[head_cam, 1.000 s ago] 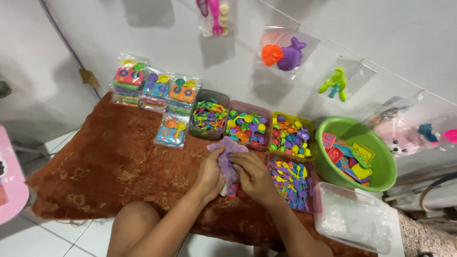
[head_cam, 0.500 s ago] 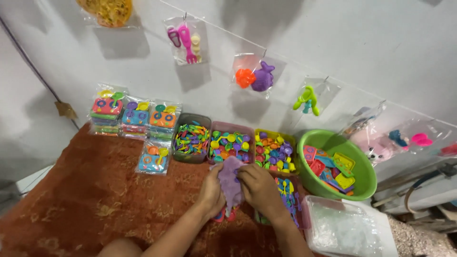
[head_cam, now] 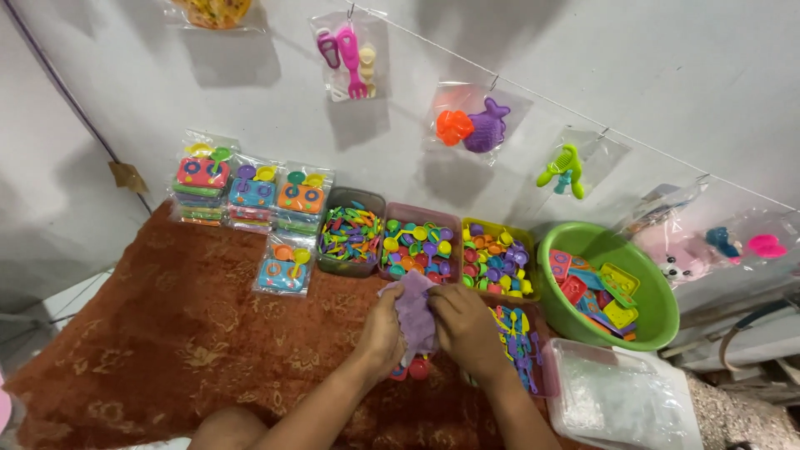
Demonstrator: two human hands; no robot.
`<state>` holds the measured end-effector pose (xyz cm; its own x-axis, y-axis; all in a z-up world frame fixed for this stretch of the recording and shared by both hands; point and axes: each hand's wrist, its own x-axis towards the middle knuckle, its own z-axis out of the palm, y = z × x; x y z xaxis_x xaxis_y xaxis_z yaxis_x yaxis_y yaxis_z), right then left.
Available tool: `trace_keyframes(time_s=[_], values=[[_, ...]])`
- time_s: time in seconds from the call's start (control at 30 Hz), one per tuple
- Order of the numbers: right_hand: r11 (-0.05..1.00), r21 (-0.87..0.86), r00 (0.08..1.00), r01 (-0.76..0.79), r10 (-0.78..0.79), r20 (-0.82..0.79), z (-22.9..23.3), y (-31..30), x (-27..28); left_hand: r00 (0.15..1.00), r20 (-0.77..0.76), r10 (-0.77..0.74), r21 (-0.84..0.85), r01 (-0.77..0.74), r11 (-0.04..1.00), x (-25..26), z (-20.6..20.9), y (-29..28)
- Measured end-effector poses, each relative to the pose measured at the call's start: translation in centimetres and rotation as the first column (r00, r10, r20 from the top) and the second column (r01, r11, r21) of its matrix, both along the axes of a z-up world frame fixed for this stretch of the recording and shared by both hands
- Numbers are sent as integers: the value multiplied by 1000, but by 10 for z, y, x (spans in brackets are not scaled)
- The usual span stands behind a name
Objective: Using a piece of cleaning putty to remove debris from small plastic toy shapes and letters one by one.
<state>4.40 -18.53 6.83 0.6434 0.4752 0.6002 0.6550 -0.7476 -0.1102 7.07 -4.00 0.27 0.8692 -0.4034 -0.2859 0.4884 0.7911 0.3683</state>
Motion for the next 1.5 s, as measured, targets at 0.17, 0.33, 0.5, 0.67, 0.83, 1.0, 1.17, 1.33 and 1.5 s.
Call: trace_keyframes(time_s=[0.17, 0.33, 0.5, 0.67, 0.83, 1.0, 1.17, 1.33, 1.5], values=[[998, -45, 998, -49, 50, 38, -5, 28, -19, 999, -22, 39, 98, -37, 995, 2, -5, 0], [998, 38, 999, -52, 52, -9, -4, 10, -4, 999, -5, 41, 82, -41, 996, 2, -9, 4], [999, 47, 1000, -2, 3, -8, -8, 12, -8, 997, -15, 77, 116, -75, 990, 1, -11, -2], [995, 62, 997, -81, 82, -7, 1, 24, -16, 992, -32, 119, 165, -112, 980, -3, 1, 3], [996, 69, 997, 61, -64, 42, -4, 8, -4, 998, 47, 30, 57, -33, 998, 0, -13, 5], [991, 87, 994, -106, 104, 19, -5, 25, -15, 990, -13, 143, 279, -134, 951, -4, 0, 7], [998, 31, 998, -47, 45, 51, -11, -1, 0, 995, -20, 100, 204, -94, 974, -2, -8, -2], [1000, -5, 995, -27, 28, 100, -15, 2, 0, 981, -135, 142, 272, -101, 957, -7, -1, 0], [994, 79, 997, -75, 74, 21, -13, 20, -12, 998, -14, 58, 199, -54, 978, -13, 15, 9]])
